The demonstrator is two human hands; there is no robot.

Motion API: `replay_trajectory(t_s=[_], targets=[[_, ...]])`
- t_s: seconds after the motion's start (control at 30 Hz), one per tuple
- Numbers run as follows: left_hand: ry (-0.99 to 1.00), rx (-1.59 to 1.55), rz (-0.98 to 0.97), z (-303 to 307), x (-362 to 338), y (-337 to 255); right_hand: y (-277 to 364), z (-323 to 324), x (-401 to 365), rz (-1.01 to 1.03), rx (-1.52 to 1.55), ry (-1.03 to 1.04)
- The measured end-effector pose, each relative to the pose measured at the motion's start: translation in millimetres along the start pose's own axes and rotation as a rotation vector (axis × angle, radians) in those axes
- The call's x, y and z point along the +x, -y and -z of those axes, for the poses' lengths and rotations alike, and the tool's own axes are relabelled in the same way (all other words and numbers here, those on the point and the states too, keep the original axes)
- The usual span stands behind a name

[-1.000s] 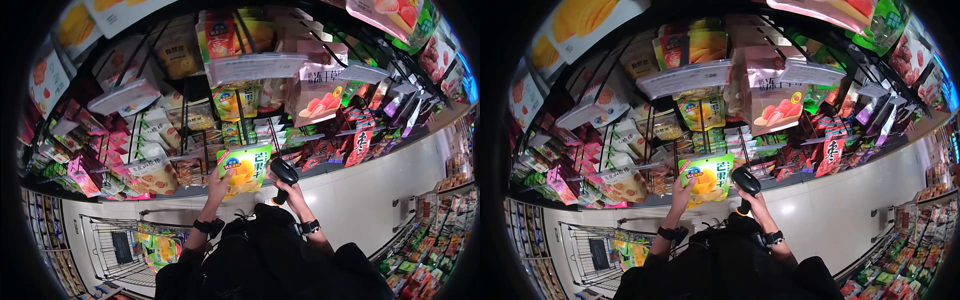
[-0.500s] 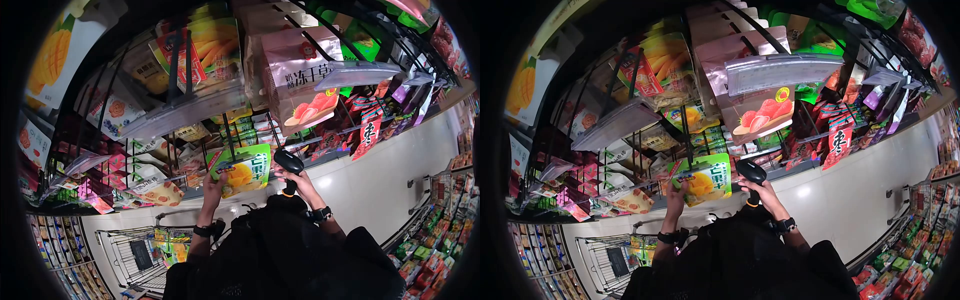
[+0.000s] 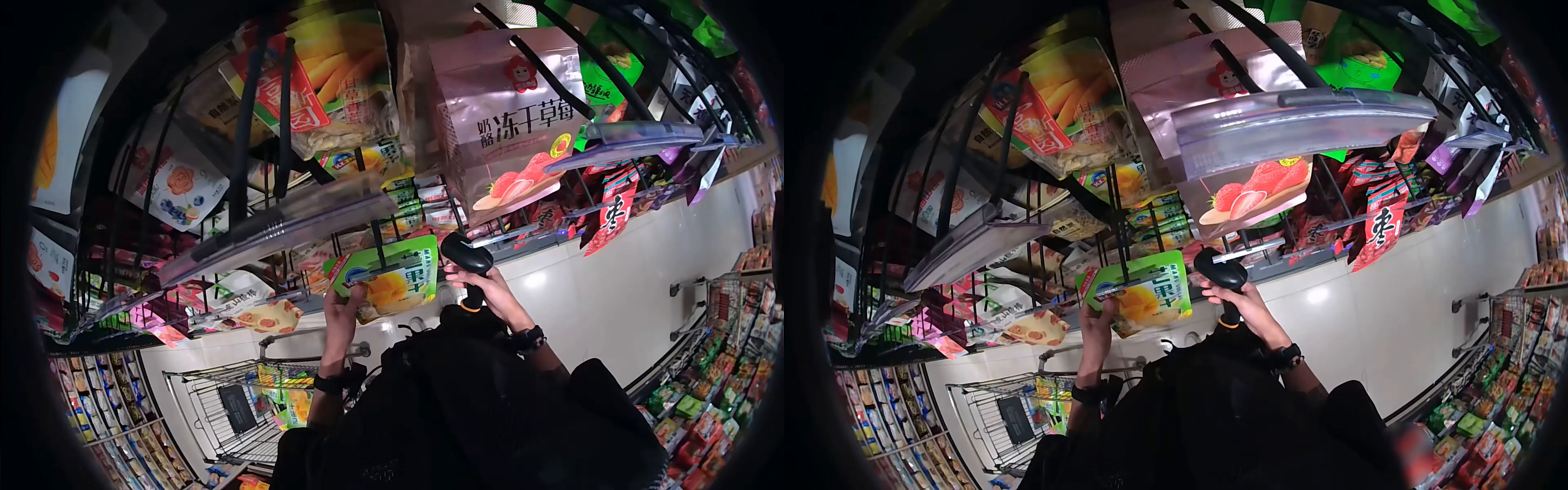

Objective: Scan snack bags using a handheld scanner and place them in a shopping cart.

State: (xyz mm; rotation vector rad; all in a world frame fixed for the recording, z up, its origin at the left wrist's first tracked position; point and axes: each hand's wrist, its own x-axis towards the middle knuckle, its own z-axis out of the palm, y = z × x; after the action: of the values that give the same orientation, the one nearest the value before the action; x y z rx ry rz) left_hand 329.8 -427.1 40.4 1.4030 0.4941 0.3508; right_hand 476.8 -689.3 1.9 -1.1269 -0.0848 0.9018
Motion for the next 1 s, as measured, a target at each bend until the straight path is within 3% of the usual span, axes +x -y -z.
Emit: replay_trajectory(t_s=[1.0], targets=[[-0.051,0.029,0.046,-8.9,-2.3,-12.8,6.6,-17.2,-2.4,0.008,0.011,-0.030]])
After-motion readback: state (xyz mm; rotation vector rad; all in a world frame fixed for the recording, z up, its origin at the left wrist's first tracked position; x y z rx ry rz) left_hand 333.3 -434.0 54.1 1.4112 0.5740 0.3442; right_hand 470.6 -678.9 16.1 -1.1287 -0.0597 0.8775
